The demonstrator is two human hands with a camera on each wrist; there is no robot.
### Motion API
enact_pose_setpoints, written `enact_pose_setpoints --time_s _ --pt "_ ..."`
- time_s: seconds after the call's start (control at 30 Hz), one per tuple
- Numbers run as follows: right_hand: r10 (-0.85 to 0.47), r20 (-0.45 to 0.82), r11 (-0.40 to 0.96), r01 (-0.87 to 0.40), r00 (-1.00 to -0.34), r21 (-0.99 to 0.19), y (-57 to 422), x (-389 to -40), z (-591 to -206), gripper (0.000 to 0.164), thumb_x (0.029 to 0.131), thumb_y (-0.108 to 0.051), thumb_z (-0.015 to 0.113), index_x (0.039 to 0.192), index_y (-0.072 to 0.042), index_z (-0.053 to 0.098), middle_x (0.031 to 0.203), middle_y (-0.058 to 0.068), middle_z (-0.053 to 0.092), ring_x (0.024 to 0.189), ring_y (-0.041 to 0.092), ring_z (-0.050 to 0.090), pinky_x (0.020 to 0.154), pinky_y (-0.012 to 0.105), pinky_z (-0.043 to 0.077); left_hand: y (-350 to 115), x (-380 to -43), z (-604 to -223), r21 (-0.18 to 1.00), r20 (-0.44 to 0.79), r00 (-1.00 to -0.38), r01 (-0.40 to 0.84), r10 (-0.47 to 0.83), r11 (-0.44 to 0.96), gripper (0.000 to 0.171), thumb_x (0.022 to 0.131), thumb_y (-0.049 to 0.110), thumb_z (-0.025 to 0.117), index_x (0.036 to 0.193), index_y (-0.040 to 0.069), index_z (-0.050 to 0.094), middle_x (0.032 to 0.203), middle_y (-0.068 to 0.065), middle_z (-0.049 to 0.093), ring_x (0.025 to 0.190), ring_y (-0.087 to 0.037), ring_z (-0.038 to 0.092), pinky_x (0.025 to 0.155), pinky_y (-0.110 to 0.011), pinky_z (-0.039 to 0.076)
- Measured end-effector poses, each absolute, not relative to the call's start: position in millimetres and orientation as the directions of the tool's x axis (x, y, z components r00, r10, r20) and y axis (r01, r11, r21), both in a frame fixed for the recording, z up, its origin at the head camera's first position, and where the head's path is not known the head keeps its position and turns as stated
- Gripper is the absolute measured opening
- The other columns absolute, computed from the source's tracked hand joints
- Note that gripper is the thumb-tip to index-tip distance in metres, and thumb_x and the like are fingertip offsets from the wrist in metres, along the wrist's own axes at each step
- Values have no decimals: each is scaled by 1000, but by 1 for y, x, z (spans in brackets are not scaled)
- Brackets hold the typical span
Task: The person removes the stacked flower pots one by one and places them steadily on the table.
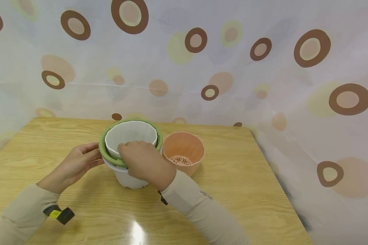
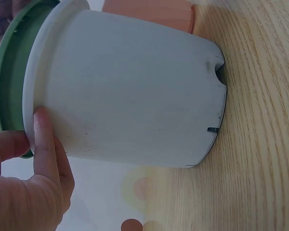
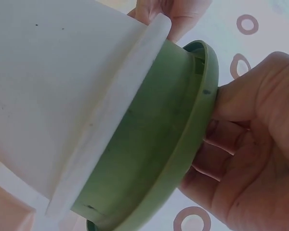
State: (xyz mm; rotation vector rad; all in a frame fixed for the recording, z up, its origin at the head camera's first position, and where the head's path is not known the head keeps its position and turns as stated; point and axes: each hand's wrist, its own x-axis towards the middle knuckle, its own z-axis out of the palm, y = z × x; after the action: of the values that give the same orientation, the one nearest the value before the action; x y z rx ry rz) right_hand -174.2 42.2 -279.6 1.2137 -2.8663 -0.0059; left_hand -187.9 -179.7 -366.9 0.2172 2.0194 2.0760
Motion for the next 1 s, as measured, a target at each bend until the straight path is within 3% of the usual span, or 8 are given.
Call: enact_pose_setpoints --time_s 0.6,1.0 --pt "-702 136 708 -706 -699 24 44 -170 -286 21 82 2 67 89 -13 54 76 -4 56 68 12 54 54 24 46 -179 -188 -368 998 -51 -964 -60 262 -24 57 100 25 54 141 -11 35 113 9 61 101 -6 62 92 -26 54" --pt "-672 249 713 -701 -697 -37 48 -169 -292 24 84 7 60 75 -14 53 68 -4 54 60 10 51 49 22 42 -179 -188 -368 998 -53 -965 -62 258 -30 58 99 24 54 141 -11 35 111 10 62 99 -6 63 92 -26 54"
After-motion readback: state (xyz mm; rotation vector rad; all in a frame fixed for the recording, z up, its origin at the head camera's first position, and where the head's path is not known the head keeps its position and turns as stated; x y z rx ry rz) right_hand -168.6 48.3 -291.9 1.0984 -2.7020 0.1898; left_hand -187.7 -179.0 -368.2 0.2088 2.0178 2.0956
